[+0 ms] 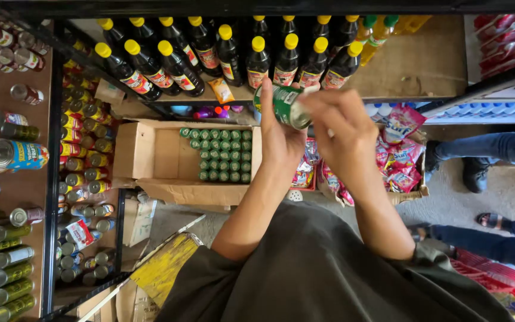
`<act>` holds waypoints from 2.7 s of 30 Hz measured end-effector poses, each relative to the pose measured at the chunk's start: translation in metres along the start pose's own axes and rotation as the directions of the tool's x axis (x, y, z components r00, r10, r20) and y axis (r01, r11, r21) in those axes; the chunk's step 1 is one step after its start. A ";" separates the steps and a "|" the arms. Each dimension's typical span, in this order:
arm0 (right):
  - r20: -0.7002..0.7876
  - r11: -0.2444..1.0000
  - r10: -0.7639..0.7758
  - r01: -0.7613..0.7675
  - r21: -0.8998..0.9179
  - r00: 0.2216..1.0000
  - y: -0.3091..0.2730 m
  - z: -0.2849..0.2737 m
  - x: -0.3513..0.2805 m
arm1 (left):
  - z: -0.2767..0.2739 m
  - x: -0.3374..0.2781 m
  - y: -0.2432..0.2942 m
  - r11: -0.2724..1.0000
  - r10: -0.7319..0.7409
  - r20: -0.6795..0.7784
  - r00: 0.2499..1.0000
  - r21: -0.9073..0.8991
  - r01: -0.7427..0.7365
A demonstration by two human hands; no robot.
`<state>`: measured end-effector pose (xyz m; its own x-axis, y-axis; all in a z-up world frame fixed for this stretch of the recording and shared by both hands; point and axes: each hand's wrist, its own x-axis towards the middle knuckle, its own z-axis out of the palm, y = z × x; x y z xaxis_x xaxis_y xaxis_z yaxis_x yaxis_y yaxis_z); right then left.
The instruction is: Wiping individual cans of sardines with a cloth and organizing them on store shelves.
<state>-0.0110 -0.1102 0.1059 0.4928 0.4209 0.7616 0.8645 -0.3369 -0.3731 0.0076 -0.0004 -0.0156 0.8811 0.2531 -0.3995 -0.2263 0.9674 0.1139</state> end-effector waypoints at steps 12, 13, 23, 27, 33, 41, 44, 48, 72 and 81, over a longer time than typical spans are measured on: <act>0.018 0.997 -0.037 0.036 0.068 0.999 0.002 0.012 -0.003 | 0.045 -0.014 0.006 0.994 -0.109 0.008 0.994 -0.021 0.109; 0.015 0.997 -0.039 0.038 0.070 0.999 0.009 0.013 -0.004 | 0.038 -0.009 0.008 0.994 -0.106 0.010 0.994 -0.019 0.106; 0.029 0.995 -0.088 0.086 0.056 0.996 0.010 0.021 0.012 | 0.064 -0.013 0.027 0.992 -0.119 -0.023 0.993 0.039 0.120; -0.021 0.995 -0.070 0.071 0.072 0.997 0.030 0.020 0.019 | 0.020 0.038 0.014 0.996 -0.089 -0.047 0.995 -0.022 0.088; 0.035 0.997 -0.063 0.061 0.044 0.997 0.022 0.024 0.019 | 0.043 0.022 0.017 0.982 -0.167 -0.016 0.986 -0.096 0.165; 0.017 0.996 -0.047 0.046 0.074 0.999 0.029 0.026 0.022 | 0.041 0.029 0.023 0.984 -0.178 0.020 0.984 0.008 0.177; -0.004 0.998 -0.046 0.046 0.052 0.999 0.032 0.025 0.028 | 0.042 0.031 0.015 0.991 -0.133 0.010 0.991 -0.010 0.133; 0.010 0.990 -0.032 0.030 0.139 0.999 0.019 0.030 0.019 | 0.046 0.026 0.021 0.965 -0.261 0.035 0.965 0.046 0.259; 0.016 0.992 -0.048 0.046 0.115 0.999 -0.002 0.023 0.020 | 0.045 0.002 0.028 0.962 -0.274 -0.011 0.962 -0.024 0.274; 0.015 0.991 -0.052 0.050 0.122 0.999 -0.010 0.017 0.020 | 0.045 -0.003 0.022 0.963 -0.266 0.019 0.964 0.041 0.265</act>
<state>-0.0082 -0.0841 0.1155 0.4485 0.4505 0.7719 0.8936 -0.2100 -0.3967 0.0190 0.0199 0.0291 0.9171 -0.0136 -0.3985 0.0328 0.9986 0.0413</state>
